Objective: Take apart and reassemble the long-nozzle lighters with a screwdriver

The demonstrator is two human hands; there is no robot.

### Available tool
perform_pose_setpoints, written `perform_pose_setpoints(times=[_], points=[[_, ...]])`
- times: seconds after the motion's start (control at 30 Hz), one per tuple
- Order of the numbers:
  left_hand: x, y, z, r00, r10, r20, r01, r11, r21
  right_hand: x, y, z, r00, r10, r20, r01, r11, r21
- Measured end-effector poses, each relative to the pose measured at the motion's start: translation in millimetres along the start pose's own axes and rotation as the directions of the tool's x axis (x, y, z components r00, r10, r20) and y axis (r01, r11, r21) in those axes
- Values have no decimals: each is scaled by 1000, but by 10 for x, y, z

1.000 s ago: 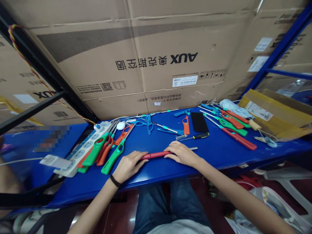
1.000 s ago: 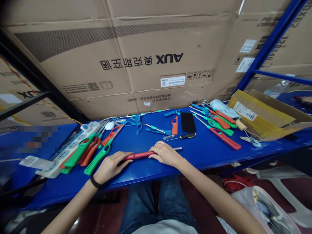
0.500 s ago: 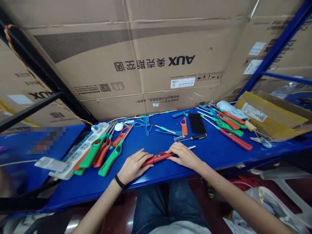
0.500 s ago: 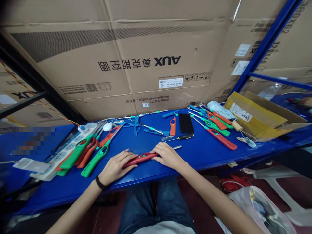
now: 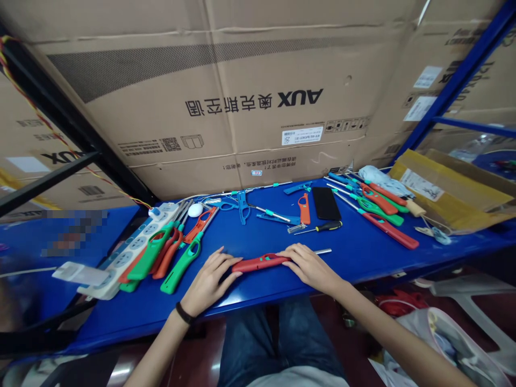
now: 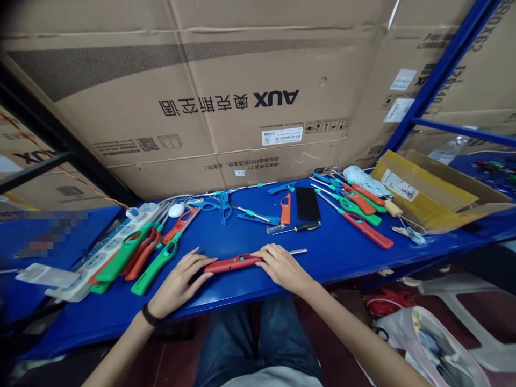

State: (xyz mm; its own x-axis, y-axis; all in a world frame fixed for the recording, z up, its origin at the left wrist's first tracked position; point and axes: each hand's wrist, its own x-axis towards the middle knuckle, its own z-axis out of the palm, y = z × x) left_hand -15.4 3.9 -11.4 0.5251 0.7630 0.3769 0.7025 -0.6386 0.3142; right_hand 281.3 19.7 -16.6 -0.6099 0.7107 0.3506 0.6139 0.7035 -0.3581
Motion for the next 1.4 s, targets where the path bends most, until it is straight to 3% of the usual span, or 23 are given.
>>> perform_pose_setpoints(times=[0.1,0.33,0.53,0.77,0.9,1.17,1.4], points=[[53,41,47,999,-50,2,50,999,-12,59,2,51,1000,4,-11,-5,995,-102],[144,98,131,993,-99,58,100,995,-6,237,24,89,985,165,-58,-172,973,-152],[139,42,123,995,-55,83,55,998,-3,228,-108,58,995,97,0,-97,993,70],[141,-15,152,997,79,-7,-78,989,129,271,-117,149,999,24,-27,-23,999,25],[174,32,193,994,104,-32,-97,978,186,275,-114,170,998,-35,-58,38,998,40],[323,247,237,1000,11,-10,-12,990,-138,260,-146,143,990,139,-38,-118,934,338],[302,248,272,999,17,-41,-23,987,-158,280,-135,133,996,80,-36,-61,927,371]])
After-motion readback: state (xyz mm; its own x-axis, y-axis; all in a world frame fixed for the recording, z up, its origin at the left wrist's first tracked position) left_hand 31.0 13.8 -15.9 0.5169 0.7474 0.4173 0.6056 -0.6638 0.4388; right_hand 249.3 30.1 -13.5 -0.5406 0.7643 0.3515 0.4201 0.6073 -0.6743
